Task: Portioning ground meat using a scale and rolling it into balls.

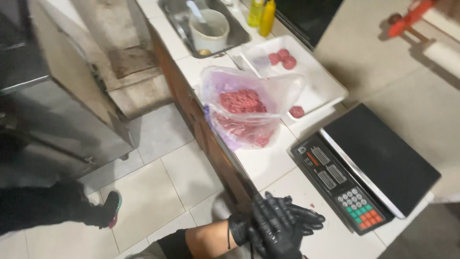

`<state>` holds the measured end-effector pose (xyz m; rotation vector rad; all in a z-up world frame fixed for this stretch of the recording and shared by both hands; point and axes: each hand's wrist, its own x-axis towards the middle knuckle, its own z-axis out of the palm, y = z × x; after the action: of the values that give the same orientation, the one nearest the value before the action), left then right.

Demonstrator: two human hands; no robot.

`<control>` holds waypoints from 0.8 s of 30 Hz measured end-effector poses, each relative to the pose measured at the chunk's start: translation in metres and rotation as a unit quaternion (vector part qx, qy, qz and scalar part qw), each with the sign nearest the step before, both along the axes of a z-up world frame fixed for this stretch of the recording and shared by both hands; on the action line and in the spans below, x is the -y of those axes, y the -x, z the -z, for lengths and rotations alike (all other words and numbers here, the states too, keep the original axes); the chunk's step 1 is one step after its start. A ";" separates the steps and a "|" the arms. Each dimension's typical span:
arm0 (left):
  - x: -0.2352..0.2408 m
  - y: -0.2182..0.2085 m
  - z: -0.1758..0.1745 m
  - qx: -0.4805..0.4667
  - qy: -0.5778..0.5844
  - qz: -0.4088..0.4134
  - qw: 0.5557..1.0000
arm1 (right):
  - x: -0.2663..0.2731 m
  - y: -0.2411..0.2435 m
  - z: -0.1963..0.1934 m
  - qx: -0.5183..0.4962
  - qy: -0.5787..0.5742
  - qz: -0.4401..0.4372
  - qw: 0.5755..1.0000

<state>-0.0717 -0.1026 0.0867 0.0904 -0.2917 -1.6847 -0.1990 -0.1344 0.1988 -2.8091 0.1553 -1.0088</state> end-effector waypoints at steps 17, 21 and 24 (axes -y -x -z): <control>0.066 0.050 -0.030 0.018 -0.006 0.152 0.988 | 0.010 0.039 -0.029 0.041 -0.139 0.232 0.962; 0.054 0.032 -0.044 0.316 0.127 0.195 0.920 | 0.011 0.037 -0.042 0.006 -0.077 0.294 0.953; 0.061 0.018 -0.074 0.311 0.152 0.098 0.933 | 0.008 0.045 0.002 0.018 -0.024 0.256 0.966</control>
<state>-0.0894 -0.1633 0.1611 0.3767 -1.0645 -1.7511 -0.2435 -0.1427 0.1963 -2.7589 0.9258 -1.1228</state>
